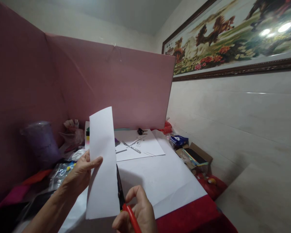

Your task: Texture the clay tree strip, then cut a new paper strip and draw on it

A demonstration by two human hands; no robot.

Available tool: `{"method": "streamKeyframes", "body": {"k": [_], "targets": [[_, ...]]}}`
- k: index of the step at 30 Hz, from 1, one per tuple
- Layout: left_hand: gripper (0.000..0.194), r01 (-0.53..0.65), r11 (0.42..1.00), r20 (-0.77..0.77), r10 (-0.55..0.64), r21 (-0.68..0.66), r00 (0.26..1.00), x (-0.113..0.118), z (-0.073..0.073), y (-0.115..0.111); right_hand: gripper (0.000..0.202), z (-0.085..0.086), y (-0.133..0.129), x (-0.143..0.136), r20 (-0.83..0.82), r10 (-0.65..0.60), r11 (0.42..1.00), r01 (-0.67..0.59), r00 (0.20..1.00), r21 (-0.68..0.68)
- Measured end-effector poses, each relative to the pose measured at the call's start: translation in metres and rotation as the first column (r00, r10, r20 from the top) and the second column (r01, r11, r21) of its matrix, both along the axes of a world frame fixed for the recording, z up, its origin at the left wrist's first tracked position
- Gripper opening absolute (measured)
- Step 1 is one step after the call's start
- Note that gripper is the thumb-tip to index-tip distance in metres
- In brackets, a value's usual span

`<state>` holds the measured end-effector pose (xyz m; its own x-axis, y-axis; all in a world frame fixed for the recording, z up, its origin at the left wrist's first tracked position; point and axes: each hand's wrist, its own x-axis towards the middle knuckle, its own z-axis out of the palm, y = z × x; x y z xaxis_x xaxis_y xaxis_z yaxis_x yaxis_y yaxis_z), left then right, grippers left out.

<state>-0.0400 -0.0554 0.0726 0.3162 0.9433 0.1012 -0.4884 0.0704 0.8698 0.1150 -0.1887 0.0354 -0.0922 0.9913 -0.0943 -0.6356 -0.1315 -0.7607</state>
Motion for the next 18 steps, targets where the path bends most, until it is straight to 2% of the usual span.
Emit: {"method": "streamKeyframes", "body": {"k": [3,7,12,18], "targets": [[0.057,0.006,1.0,-0.006,-0.006,0.002,1.0,0.0,0.0,0.001,0.06,0.008,-0.006,0.001,0.014,0.003,1.0,-0.003,1.0,0.007],[0.056,0.016,1.0,-0.008,-0.016,0.011,1.0,0.0,-0.001,0.002,0.066,0.008,-0.006,0.0,0.119,-0.019,0.997,0.009,0.993,0.082],[0.056,0.017,1.0,-0.002,-0.017,0.011,1.0,-0.001,-0.001,0.002,0.069,0.001,-0.002,-0.001,0.243,-0.026,0.992,-0.006,0.97,0.129],[0.057,0.038,0.999,-0.012,-0.038,-0.007,0.999,0.001,-0.001,-0.001,0.068,-0.009,0.007,0.0,0.26,0.006,0.995,-0.033,0.966,0.099]]}}
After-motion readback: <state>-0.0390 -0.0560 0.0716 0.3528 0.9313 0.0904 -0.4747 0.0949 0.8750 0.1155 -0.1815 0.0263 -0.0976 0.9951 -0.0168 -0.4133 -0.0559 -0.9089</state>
